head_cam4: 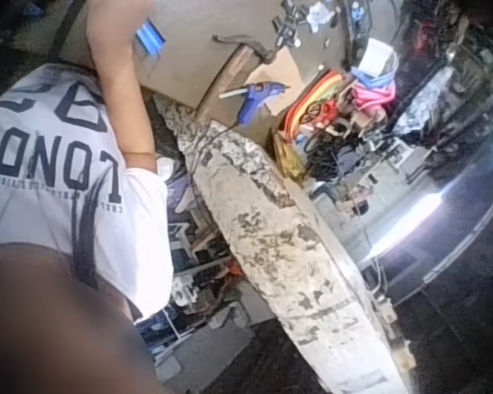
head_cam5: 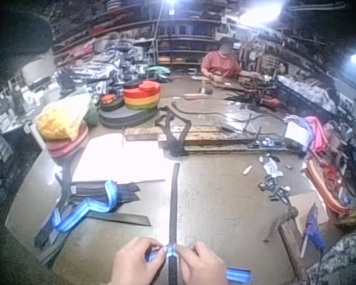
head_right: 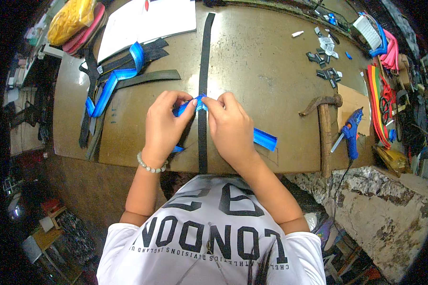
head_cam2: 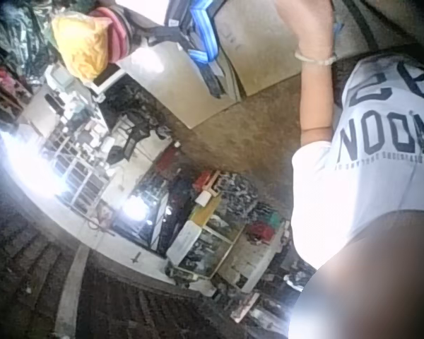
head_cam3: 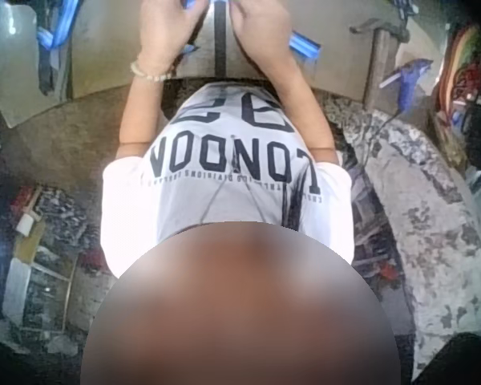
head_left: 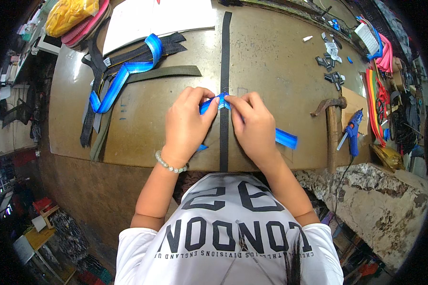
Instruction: The person assembles a blue strap by applying hot glue to a black strap, attaching metal buckles, and trimming excess material. They repeatedly align, glue, and press the components together on a workbench.
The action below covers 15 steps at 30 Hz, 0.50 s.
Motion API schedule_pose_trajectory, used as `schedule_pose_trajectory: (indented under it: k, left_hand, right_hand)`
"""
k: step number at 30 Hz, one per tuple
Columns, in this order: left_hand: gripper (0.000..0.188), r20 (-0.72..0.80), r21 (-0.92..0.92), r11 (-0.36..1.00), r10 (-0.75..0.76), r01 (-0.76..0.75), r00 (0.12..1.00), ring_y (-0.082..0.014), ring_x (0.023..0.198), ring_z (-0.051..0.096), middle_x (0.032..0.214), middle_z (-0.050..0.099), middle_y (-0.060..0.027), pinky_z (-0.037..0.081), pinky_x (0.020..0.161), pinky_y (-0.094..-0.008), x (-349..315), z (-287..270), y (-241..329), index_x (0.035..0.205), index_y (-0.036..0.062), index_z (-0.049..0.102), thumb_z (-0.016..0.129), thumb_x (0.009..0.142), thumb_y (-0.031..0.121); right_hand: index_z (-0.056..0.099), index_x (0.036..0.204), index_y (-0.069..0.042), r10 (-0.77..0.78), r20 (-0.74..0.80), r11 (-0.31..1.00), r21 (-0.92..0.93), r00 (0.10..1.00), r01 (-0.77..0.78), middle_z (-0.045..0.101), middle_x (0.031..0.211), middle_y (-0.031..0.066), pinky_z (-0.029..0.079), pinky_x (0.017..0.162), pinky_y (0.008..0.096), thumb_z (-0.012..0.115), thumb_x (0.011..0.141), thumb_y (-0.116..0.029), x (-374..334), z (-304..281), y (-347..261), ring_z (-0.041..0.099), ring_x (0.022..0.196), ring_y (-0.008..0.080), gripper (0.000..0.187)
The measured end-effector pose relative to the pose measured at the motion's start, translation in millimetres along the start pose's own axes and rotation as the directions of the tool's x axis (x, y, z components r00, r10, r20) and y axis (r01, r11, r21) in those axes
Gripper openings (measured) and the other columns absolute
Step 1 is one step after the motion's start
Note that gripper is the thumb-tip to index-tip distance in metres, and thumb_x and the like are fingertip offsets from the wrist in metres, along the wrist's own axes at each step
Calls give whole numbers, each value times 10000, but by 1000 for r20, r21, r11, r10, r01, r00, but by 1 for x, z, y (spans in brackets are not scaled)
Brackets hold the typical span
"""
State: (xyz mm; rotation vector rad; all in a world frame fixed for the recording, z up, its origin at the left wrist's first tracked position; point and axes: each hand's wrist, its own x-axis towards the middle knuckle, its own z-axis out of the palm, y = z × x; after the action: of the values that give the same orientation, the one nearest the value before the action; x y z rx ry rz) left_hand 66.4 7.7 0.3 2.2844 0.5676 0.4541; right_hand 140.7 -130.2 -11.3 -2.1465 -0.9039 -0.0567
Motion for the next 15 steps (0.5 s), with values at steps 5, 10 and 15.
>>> schedule_pose_trajectory:
  k: [5, 10, 15]
  left_hand:
    - [169, -21, 286, 889, 379, -358, 925, -261, 906, 591, 956, 629, -54, 478, 760, -383, -2, -2, -1, 997, 73, 695, 697, 834, 115]
    - [299, 118, 277, 846, 441, -456, 890, -263, 898, 561, 913, 595, -74, 473, 760, -381, -7, -5, -1, 1083, 80, 695, 701, 788, 30]
    - [245, 152, 410, 789, 436, -458, 887, -239, 873, 546, 899, 552, -61, 463, 739, -352, -11, 1, 3, 1066, 66, 702, 671, 824, 89]
  right_hand:
    - [702, 1049, -99, -42, 23, 986, -160, 999, 45, 578, 904, 104, 517, 682, 411, 680, 843, -70, -3, 2, -4, 633, 796, 292, 209]
    - [628, 950, -81, -43, 16, 939, -341, 999, 46, 584, 905, 115, 522, 660, 409, 669, 881, -166, -2, -4, -6, 640, 812, 289, 117]
    - [555, 880, -55, 232, 64, 916, -350, 971, -196, 625, 812, 173, 495, 618, 461, 658, 925, -242, -37, -60, 4, 624, 708, 383, 218]
